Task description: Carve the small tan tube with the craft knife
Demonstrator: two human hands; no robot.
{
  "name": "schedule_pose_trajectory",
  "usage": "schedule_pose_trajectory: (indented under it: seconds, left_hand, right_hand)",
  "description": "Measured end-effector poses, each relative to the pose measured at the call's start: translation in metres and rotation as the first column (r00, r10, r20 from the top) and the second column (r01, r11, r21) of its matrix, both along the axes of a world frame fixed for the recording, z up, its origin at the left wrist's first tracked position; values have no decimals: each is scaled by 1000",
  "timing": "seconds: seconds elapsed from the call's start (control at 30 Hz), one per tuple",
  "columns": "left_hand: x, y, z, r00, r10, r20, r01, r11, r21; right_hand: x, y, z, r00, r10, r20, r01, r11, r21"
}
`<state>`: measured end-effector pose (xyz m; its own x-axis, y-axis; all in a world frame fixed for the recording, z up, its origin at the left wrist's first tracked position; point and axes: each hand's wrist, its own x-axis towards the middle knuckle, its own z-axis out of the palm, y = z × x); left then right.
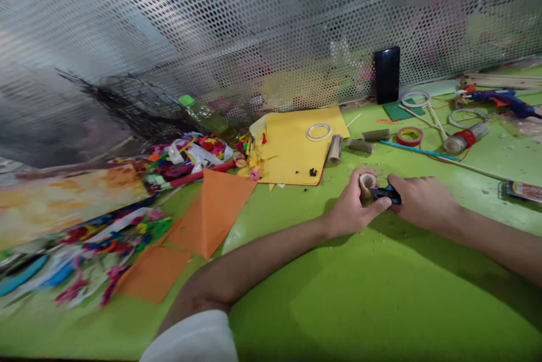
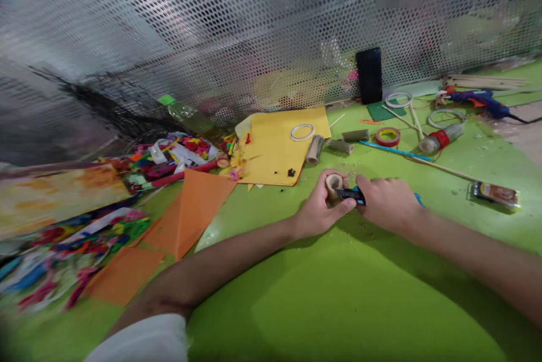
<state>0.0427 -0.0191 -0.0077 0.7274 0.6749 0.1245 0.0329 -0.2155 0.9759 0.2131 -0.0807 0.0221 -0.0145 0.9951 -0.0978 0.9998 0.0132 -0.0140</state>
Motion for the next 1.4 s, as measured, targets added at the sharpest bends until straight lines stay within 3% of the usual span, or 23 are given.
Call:
schedule_pose_trajectory:
  seconds: [0.37, 0.87, 1.13, 1.4]
  left_hand:
    - [0, -1, 1, 1000, -15, 7, 15, 1000, -17]
    - [0, 2, -6, 986, 115, -118, -91, 977, 191]
    - [1, -1, -1, 978, 154, -139, -128, 975, 182]
    - [1, 1, 1, 975, 145, -171, -134, 988, 77]
  right_hand:
    - [0, 0, -1, 1000, 9, -5, -9, 1000, 1]
    - [0, 0, 2, 1000, 7, -9, -7, 1000, 19]
    - [1, 1, -1, 1000, -8, -5, 8, 1000, 9]
    - [1, 4, 2, 999, -37, -29, 37, 999, -16]
